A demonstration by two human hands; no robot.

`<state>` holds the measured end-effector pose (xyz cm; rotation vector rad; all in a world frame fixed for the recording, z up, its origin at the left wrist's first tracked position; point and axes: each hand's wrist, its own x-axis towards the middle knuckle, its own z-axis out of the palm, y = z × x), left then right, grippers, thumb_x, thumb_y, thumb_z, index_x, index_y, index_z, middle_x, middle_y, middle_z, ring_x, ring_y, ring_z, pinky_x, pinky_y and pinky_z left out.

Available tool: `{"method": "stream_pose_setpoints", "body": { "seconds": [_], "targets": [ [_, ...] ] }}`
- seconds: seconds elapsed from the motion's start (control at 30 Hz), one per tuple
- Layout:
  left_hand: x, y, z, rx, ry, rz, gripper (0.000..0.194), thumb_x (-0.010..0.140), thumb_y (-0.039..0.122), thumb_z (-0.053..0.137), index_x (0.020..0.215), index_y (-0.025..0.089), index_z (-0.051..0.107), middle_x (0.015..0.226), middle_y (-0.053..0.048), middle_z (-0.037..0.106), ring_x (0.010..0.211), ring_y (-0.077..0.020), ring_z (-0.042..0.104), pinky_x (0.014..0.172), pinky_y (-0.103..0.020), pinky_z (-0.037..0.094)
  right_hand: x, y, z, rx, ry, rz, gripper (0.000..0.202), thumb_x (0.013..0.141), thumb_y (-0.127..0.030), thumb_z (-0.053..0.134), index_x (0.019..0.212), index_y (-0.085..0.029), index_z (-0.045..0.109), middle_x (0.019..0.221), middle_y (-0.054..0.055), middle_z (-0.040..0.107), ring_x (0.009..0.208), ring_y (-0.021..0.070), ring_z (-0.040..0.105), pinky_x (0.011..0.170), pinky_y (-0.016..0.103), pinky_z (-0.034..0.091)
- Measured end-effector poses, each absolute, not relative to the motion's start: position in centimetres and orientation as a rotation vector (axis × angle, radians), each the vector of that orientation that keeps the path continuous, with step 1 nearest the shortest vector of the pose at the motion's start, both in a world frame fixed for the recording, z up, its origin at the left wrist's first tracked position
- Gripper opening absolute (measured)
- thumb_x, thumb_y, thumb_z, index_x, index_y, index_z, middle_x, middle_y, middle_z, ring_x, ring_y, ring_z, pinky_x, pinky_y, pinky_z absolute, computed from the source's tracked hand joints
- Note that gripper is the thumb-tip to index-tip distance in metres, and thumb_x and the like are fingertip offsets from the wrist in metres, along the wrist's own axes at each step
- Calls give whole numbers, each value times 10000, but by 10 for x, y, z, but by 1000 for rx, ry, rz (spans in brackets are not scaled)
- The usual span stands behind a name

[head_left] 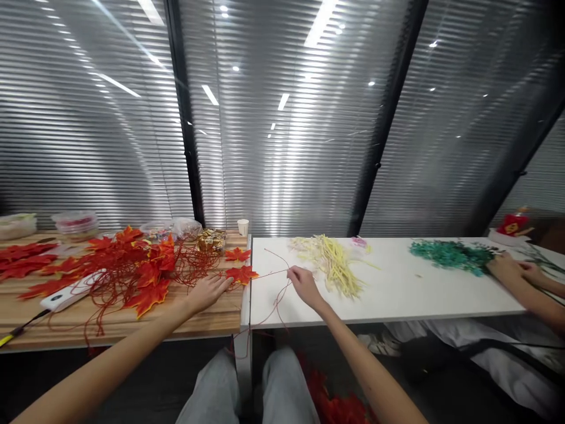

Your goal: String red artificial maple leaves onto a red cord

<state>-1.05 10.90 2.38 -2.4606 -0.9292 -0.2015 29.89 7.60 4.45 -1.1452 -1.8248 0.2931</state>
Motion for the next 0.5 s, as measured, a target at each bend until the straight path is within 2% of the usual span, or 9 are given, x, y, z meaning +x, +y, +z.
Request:
{"method": "stream_pose_setpoints", "body": {
  "seconds": [0.13, 0.23, 0.4, 0.5],
  "targets": [
    [-50, 124, 29, -2446, -1071, -65, 368, 748, 47, 393, 1073, 145, 533, 934, -137, 623, 784, -194, 602, 655, -285, 453, 338, 76, 43, -1206, -1683, 275, 292, 821, -308, 364, 622, -157, 515, 559, -5, 488, 560, 123, 454, 557, 227, 320],
    [-87, 135, 40, -2377, -1299, 44, 366, 738, 22, 365, 1031, 144, 547, 847, -124, 629, 692, -182, 602, 597, -267, 426, 384, 76, 44, -1292, -1397, 300, 281, 789, -370, 401, 665, -154, 531, 554, -15, 463, 517, 116, 425, 499, 221, 317],
    [-126, 136, 69, -2007, -1802, 163, 366, 797, 29, 260, 1069, 68, 502, 771, -140, 646, 693, -224, 606, 606, -292, 387, 450, 66, 52, -1288, -1095, 372, 294, 738, -439, 474, 683, -153, 512, 509, -43, 400, 418, 84, 362, 393, 204, 273],
    [-137, 134, 84, -1813, -2025, 185, 354, 827, 71, 229, 1039, 50, 511, 767, -143, 650, 721, -228, 608, 614, -274, 380, 481, 56, 59, -1211, -944, 290, 276, 697, -422, 520, 690, -146, 525, 552, -28, 447, 413, 73, 372, 379, 203, 279]
  ]
}}
